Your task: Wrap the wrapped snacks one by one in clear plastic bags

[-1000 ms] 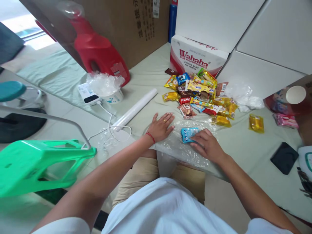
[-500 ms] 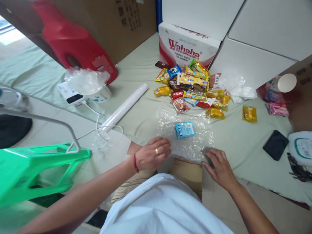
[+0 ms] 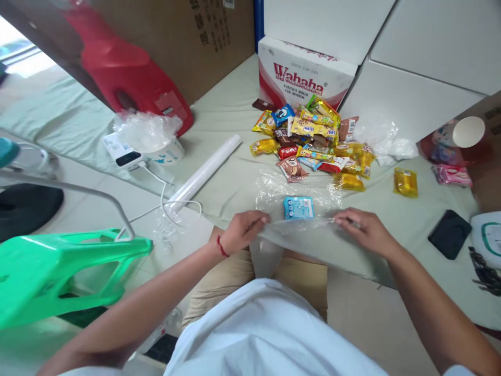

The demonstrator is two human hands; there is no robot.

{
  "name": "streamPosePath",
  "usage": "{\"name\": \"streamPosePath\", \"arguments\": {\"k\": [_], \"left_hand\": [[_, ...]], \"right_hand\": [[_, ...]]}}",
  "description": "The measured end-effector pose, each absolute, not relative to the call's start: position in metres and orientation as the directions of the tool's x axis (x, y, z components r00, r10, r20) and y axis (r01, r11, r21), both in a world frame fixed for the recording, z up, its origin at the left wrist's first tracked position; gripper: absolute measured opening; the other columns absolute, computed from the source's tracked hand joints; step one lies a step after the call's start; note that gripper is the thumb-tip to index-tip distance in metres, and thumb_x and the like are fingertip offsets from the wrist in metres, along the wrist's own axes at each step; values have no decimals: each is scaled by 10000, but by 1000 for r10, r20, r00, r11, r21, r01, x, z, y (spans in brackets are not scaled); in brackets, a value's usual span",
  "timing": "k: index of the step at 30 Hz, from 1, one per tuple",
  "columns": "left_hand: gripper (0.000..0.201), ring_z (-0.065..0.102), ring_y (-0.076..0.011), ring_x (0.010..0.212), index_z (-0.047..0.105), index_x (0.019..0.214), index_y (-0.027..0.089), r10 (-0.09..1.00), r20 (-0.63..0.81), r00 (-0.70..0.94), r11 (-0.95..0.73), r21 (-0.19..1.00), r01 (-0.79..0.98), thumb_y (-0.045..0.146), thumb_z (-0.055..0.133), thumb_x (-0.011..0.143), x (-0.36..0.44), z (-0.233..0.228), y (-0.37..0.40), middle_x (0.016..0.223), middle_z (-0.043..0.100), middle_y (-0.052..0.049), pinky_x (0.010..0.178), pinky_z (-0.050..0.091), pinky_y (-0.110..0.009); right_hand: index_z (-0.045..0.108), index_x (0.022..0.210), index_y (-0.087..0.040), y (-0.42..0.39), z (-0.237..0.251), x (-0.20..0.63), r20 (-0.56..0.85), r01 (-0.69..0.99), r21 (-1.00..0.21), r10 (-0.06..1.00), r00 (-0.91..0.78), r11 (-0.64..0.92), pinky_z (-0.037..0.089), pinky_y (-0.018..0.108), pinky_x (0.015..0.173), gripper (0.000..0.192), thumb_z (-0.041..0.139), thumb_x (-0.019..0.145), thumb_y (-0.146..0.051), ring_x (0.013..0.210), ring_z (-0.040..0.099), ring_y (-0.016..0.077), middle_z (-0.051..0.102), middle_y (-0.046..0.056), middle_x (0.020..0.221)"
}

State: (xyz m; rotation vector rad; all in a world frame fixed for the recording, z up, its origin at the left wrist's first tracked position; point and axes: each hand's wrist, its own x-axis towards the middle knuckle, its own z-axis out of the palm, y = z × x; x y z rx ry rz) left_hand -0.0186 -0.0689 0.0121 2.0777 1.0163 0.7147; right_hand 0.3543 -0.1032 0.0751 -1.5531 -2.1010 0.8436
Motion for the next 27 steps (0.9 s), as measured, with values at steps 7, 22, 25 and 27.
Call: {"name": "streamPosePath", "arguments": {"k": [7,22,25,27], "left_hand": [[289,609,-194,691,652,792,217,986,-13,165,-112,684,721,378,467,945,5,23,-4,701,665,-19,683,460,-304],[603,328,-378,1510,522,1479,326,664,277,694,-735,413,539,456,634,901,-14,28,-33,1562,499,-108,1227,173,-602],[298,539,-299,1274,726,1206,295,746,317,585,-662,446,603,393,578,966,0,25,-22,1215,716,-80,1123,305,-521],[250,571,-281,1146,773,1013,263,833,254,492,-549,496,673,384,558,981,11,26,-8,1016,735,-69,1042,346,-503]], "right_hand": [[725,861,-213,-24,58,350,-200,805,-590,955,-220,62,432,289,643,286,549,905,-433,690,616,190,723,35,781],[625,1386,-201,17,68,328,-8,909,-266,942,-336,322,453,469,946,569,628,891,-482,1150,544,365,657,161,1278],[693,1273,-189,29,65,302,-121,928,-290,953,-279,235,460,384,837,518,608,912,-551,1010,593,315,717,131,1068],[746,1147,-206,35,63,288,-211,938,-316,953,-218,144,419,321,714,441,638,893,-551,836,601,253,713,82,877]]}}
